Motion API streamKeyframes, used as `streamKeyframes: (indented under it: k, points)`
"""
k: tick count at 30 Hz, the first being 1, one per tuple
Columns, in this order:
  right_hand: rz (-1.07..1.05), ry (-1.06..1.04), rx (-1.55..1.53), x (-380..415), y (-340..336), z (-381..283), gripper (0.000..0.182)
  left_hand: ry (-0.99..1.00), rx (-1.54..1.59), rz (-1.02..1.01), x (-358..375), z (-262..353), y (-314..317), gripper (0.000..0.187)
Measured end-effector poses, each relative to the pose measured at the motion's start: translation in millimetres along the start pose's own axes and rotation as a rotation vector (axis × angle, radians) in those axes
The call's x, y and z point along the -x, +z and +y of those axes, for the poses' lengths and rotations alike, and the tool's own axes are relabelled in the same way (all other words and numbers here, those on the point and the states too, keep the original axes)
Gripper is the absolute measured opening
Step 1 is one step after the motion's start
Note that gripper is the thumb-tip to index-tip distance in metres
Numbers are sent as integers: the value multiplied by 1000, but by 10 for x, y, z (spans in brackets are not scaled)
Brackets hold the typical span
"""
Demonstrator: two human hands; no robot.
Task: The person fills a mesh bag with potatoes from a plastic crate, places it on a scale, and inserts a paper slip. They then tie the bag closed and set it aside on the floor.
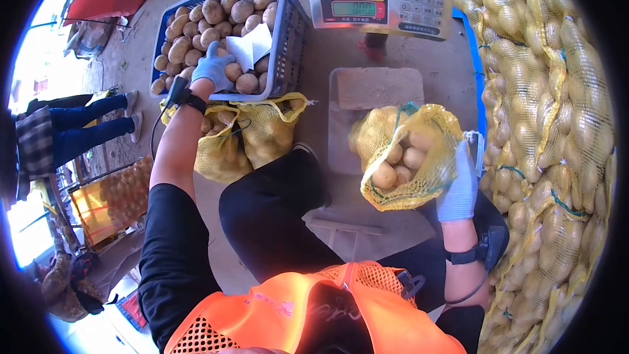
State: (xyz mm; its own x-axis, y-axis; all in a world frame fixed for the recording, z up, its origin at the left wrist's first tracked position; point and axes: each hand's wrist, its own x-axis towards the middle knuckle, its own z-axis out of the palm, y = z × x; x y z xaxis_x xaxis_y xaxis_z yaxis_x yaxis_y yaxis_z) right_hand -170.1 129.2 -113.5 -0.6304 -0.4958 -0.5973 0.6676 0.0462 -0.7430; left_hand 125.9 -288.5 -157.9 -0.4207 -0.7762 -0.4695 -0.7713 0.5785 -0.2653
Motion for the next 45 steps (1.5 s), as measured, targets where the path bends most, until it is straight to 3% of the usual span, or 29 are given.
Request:
streamKeyframes:
  k: [6, 7, 9, 12, 14, 16, 18, 20, 22, 24, 25, 26, 28, 30, 32, 33, 35, 36, 37, 39, 40, 41, 43, 45]
  points:
    - [-70, -89, -13, 162, 175, -99, 23, -79, 508, 588, -7, -389, 372, 66]
    - [7, -35, -13, 242, 292, -175, 14, -128, 549, 557, 81, -340, 304, 66]
    - [-33, 4, -81, 196, 166, -81, 22, -173, 444, 504, 266, -297, 248, 65]
    - [-104, 8, -119, 184, 126, -19, 28, -217, 399, 543, 252, -336, 670, 70]
    - [-140, -3, -147, 178, 93, -2, 32, -263, 562, 659, 342, -225, 677, 69]
    - [-113, -66, -48, 275, 125, -49, 36, -106, 1189, 735, 276, -195, 681, 60]
    - [-95, -101, -78, 240, 44, 25, 36, -79, 2003, 419, 588, 203, 355, 58]
    - [-98, -85, -6, 288, 80, -9, 37, 329, 2479, -12, 1426, 851, -559, 57]
    - [-50, -105, 10, 243, 82, 65, 36, 800, 2555, -330, 1880, 1372, -954, 58]
    - [-54, -76, 52, 289, 101, 48, 35, 913, 2502, -457, 2135, 1868, -1020, 62]
    - [-46, -80, 25, 353, 130, 11, 35, 827, 2201, -497, 2195, 2040, -978, 64]
    - [-52, -78, -3, 403, 158, -14, 35, 807, 2234, -848, 2217, 2180, -1095, 64]
    - [-32, -221, 86, 328, 87, 54, 29, 913, 1727, -539, 1979, 2470, -870, 55]
    - [-2, -308, -13, 386, 170, -35, 15, 683, 988, 45, 2015, 2451, -853, 44]
    - [-25, -48, 30, 392, 79, -122, 18, 717, 1034, 131, 1965, 2297, -902, 39]
    - [-28, -43, 27, 370, 100, -85, 18, 784, 1096, 192, 1957, 2266, -914, 34]
    - [44, -220, 12, 334, 111, -23, 33, 657, 1563, -208, 1877, 1975, -1121, 18]
    - [46, -220, 16, 312, 107, -31, 33, 511, 1737, -205, 1799, 1825, -1187, 17]
    - [51, -226, 15, 286, 91, -47, 33, 476, 1874, -14, 1538, 1675, -1026, 18]
    - [58, -231, 15, 263, 77, -56, 32, 309, 1728, 342, 1004, 1340, -749, 30]
    - [45, -252, 56, 266, 79, -49, 33, 214, 1328, 500, 498, 1027, -326, 45]
    - [32, -276, 96, 264, 82, -44, 33, 28, 733, 557, 341, 800, -220, 66]
    - [35, -235, 88, 245, 65, -14, 34, -283, 385, 247, 294, 593, -46, 93]
    - [22, -216, 115, 203, 26, 27, 35, -295, 323, 18, 341, 396, 10, 95]
